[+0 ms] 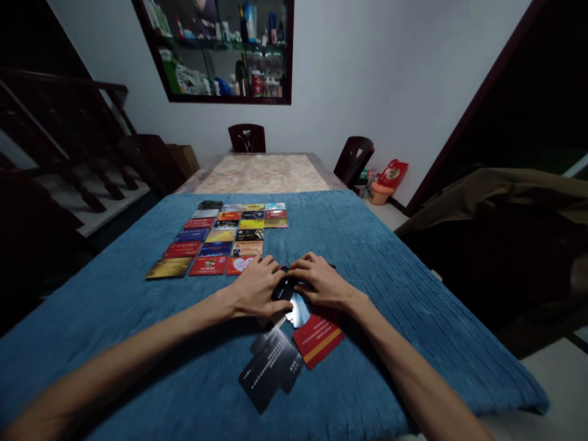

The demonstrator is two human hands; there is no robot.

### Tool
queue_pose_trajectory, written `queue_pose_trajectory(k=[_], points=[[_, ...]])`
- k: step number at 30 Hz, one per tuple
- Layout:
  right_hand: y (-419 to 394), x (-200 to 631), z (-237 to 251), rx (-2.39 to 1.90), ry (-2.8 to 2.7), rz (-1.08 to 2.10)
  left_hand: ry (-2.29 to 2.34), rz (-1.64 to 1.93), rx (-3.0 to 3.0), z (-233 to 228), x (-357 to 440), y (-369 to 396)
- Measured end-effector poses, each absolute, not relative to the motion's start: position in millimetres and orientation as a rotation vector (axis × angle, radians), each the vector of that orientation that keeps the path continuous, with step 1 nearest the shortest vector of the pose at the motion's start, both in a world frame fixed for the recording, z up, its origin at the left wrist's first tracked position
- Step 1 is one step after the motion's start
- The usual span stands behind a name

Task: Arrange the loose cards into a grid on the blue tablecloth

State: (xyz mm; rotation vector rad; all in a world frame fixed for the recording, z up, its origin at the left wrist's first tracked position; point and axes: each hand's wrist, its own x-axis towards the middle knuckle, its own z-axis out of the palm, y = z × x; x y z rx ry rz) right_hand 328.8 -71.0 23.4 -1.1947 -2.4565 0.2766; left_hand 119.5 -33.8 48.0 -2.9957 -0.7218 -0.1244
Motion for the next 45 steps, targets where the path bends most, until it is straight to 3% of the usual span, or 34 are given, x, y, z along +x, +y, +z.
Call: queue_pose_trajectory(k=[13, 26, 45], points=[[-71.1, 327.7, 26.2, -1.127, -2.416, 0.265, -0.777, -0.132, -2.996, 54.8, 120.8, -39.0], [-54.3, 329.1, 6.8, -1.139, -2.171, -0.032, -0.906, -0.127, -3.074, 73.0, 114.4, -27.2], [-53.0, 330.5, 2.0, -1.199, -2.095, 0.010, -0.889, -0.255, -3.200, 63.9, 98.0, 15.6]])
